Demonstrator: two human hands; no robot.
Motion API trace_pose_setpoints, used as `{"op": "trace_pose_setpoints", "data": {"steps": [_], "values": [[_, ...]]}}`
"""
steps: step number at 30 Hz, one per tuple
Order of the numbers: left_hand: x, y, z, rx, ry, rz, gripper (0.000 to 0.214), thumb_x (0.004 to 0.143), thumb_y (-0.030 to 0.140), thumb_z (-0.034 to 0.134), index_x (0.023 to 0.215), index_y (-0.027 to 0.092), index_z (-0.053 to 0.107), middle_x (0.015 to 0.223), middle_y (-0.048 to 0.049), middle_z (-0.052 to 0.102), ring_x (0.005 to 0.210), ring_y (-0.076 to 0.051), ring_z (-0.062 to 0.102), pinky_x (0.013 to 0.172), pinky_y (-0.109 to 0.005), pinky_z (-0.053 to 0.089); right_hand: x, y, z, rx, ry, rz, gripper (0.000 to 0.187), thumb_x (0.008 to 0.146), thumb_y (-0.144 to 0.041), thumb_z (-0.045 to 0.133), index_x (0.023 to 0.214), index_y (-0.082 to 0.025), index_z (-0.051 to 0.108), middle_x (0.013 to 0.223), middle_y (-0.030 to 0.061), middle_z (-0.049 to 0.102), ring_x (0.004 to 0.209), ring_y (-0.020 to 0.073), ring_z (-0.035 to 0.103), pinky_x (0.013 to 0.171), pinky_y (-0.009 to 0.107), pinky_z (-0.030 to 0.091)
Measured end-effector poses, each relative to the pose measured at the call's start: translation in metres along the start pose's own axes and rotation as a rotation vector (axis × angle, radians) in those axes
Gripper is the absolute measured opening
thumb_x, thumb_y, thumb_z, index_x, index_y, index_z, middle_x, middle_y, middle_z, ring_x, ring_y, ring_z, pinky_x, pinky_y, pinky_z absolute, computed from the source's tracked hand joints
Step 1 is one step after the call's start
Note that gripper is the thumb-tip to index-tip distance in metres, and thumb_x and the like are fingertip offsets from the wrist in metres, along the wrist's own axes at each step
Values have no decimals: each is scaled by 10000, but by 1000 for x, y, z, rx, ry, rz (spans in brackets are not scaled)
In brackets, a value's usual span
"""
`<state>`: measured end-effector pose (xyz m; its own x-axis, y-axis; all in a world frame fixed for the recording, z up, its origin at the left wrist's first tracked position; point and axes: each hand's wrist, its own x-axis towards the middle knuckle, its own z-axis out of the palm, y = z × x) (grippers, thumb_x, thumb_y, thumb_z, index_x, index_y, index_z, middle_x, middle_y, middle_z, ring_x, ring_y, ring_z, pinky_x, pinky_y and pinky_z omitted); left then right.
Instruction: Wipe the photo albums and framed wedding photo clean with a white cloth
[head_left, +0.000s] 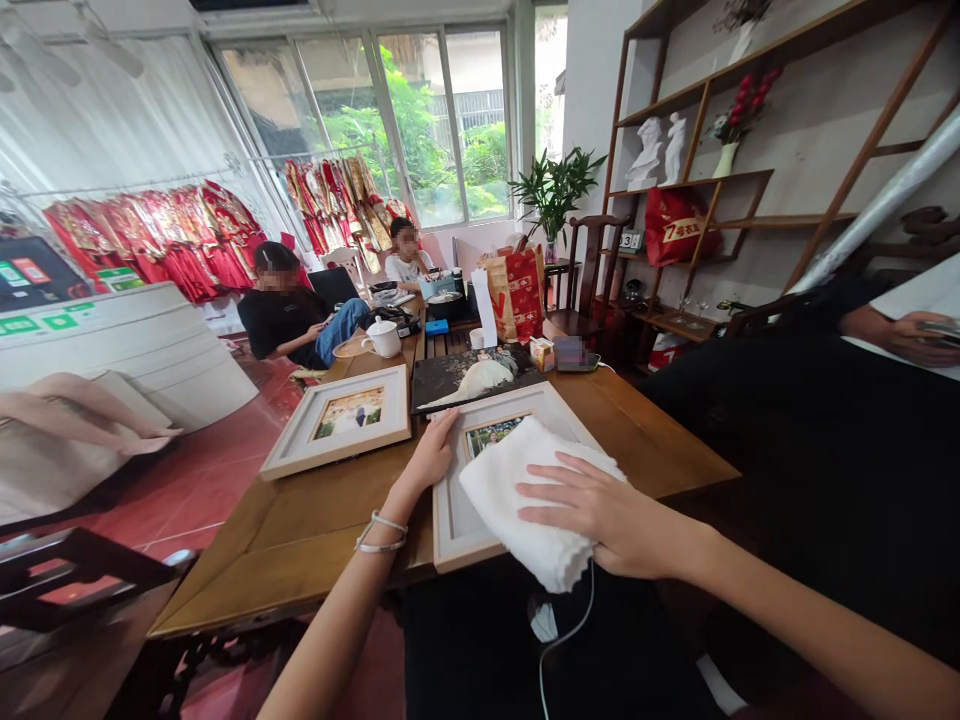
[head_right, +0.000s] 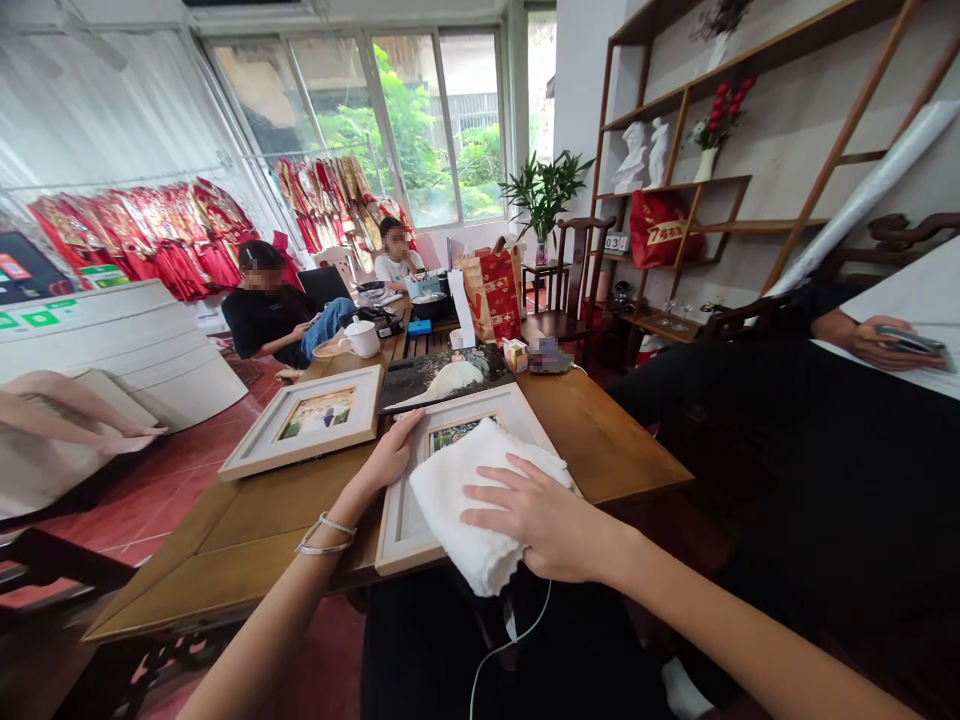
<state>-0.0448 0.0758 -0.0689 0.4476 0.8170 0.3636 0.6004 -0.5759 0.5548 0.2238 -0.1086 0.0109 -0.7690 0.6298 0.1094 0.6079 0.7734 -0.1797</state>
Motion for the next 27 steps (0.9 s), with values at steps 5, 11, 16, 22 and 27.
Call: {"op": "trace_pose_setpoints", "data": {"steps": [5,11,16,22,27], "values": [[0,3,-2,-2,-31,-11,528,830,78,341,1343,102,466,1440,-142,421,1375,-235,314,1157,-456,182,-26,11,2,-115,100,121,769,602,17,420,1324,-238,487,1430,34,452,1358,233,312,1128,501,166],[0,4,-4,3,-46,-4,521,837,98,347,1342,123,476,1436,-129,429,1372,-239,319,1155,-469,176,-13,48,2,-136,175,273,760,576,1,442,1288,-246,537,1396,34,495,1330,226,365,1118,493,205],[0,0,-5,-21,-50,35,528,841,104,355,1351,176,467,1446,-85,426,1382,-215,300,1157,-448,186,25,79,-2,-171,178,335,713,611,-12,451,1291,-209,536,1385,70,504,1345,257,339,1119,558,118],[0,6,-1,40,-7,22,497,841,104,366,1317,156,498,1414,-107,465,1353,-225,359,1143,-463,228,54,103,0,-247,185,388,628,688,-56,460,1304,-167,518,1399,119,479,1335,274,347,1102,566,129],[-10,22,1,77,67,-27,444,824,123,435,1255,127,540,1369,-141,509,1334,-273,385,1138,-494,229,55,102,11,-232,182,434,652,696,-65,496,1342,-156,481,1429,118,440,1325,285,347,1074,479,249]]}}
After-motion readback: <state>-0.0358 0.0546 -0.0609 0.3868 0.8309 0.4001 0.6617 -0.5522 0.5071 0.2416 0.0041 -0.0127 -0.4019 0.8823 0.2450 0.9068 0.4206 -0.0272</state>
